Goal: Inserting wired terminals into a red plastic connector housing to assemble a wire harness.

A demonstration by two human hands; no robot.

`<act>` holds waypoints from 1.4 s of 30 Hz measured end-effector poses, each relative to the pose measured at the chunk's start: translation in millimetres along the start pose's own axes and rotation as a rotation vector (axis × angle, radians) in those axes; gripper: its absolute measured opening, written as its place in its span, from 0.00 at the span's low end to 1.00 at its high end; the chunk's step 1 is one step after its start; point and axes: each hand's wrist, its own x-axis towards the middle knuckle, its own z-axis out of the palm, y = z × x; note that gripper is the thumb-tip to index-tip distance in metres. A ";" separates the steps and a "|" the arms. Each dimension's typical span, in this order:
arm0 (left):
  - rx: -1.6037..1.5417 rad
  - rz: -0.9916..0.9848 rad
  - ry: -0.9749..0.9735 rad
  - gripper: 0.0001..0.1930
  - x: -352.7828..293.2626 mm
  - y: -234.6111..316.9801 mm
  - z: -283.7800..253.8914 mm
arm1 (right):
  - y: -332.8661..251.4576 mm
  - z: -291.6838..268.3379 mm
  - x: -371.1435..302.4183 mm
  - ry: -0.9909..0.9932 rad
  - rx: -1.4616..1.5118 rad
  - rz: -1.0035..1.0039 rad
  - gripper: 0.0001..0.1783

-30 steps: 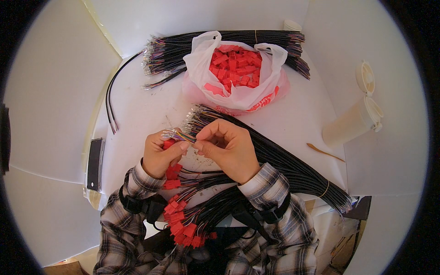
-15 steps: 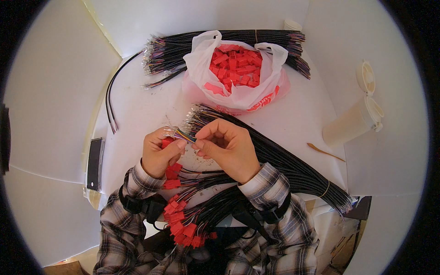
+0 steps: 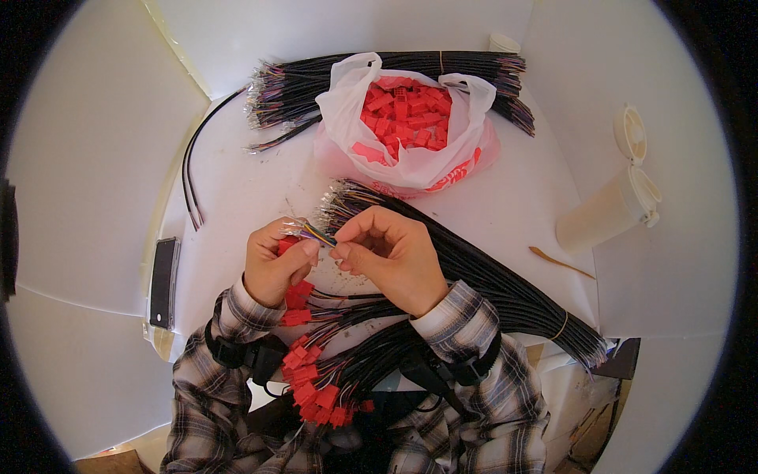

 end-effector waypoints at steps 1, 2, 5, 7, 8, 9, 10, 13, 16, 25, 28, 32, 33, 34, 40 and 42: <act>-0.008 0.004 0.004 0.05 0.1 0.9 1.1 | 0.2 -0.2 -0.1 0.001 0.000 0.000 0.06; -0.015 0.009 0.008 0.05 0.1 1.3 1.7 | 0.6 -0.3 -0.1 0.002 0.005 0.003 0.06; -0.025 -0.018 -0.001 0.05 -0.3 0.5 -0.6 | 0.7 -0.2 0.0 0.003 0.010 0.004 0.06; -0.026 -0.021 -0.004 0.06 -0.8 1.8 -1.3 | -0.1 0.8 0.0 0.002 0.011 0.001 0.06; -0.029 -0.025 -0.009 0.06 -0.7 1.9 -1.3 | -0.2 0.9 -0.1 0.007 0.004 -0.002 0.06; -0.029 -0.026 -0.009 0.06 -0.7 2.2 -0.3 | -0.1 1.0 -0.1 0.012 -0.002 -0.004 0.06; -0.011 0.013 -0.009 0.06 -0.7 2.9 1.6 | 0.0 1.3 -0.1 0.012 -0.002 -0.004 0.06; -0.003 0.037 -0.004 0.06 -0.1 2.8 2.6 | 0.7 1.5 0.0 0.019 -0.002 -0.006 0.06; 0.010 0.017 0.004 0.05 -0.4 2.5 0.4 | 1.4 2.0 0.2 0.020 -0.006 0.002 0.07; 0.050 0.019 0.040 0.03 -0.2 2.5 2.5 | 2.9 -0.5 0.0 0.000 -0.093 0.037 0.08; 0.038 0.015 0.037 0.04 1.0 0.7 2.9 | 1.4 -0.8 -0.7 0.023 -0.062 0.055 0.08; 0.033 0.020 0.033 0.04 0.0 1.4 2.6 | 0.9 0.2 -0.5 0.026 -0.053 0.066 0.08; 0.033 0.019 0.032 0.04 0.0 1.4 2.0 | 0.6 0.3 -0.6 0.030 -0.051 0.069 0.08; 0.025 0.004 0.022 0.04 0.0 1.3 0.9 | 0.4 0.3 -0.7 0.031 -0.051 0.069 0.08; 0.024 0.026 0.026 0.04 0.2 0.8 2.5 | 0.0 0.6 -0.8 0.046 -0.041 0.079 0.07; 0.026 0.027 0.029 0.04 0.3 0.0 2.3 | -0.4 0.6 -0.7 0.051 -0.049 0.087 0.07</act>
